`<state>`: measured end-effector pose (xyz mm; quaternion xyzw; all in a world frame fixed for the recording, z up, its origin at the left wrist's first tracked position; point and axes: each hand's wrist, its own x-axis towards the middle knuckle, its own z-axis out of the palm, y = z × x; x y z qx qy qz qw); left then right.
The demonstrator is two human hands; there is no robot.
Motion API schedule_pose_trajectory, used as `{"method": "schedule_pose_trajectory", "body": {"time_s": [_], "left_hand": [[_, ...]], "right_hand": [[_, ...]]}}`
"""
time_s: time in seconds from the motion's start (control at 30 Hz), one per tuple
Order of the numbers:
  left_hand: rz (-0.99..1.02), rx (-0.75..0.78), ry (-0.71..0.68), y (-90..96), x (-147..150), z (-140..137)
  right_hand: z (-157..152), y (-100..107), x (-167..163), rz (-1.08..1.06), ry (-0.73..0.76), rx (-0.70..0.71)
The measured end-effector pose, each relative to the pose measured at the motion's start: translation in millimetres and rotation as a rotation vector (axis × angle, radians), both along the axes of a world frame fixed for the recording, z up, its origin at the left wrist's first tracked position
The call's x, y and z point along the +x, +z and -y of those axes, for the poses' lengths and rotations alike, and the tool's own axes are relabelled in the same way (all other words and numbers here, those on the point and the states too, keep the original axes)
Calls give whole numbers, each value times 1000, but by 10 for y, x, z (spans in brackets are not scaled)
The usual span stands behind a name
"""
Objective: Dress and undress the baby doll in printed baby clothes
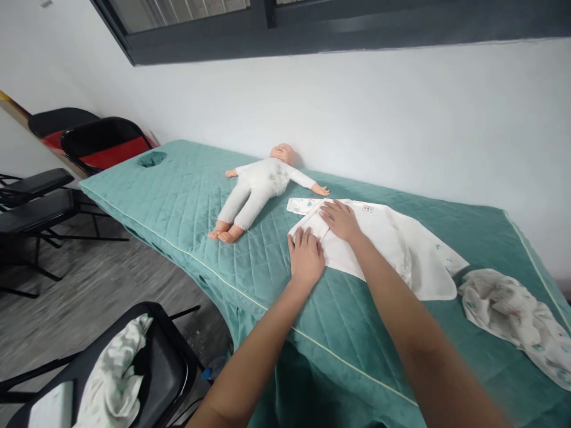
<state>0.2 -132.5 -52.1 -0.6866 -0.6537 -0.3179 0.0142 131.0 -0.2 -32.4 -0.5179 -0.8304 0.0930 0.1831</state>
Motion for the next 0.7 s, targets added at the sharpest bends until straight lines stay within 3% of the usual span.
{"method": "schedule_pose_trajectory", "body": {"time_s": [0.27,0.4,0.5,0.6,0.7], "left_hand": [[39,59,-150,-25,-25,5],[35,25,-131,-33,-10,-9],[53,24,-108,-30,-4,-22],[83,39,-117,-30,-9,-32],[99,49,-128,-29,-18,-37]], "right_hand": [[-115,-48,7,15,-42,-10],[-75,-34,-2,58,-171,-30],[68,-21,-7,100,-184,-67],[358,10,30,117,-76,-86],[666,116,191,52,157,-210]]}}
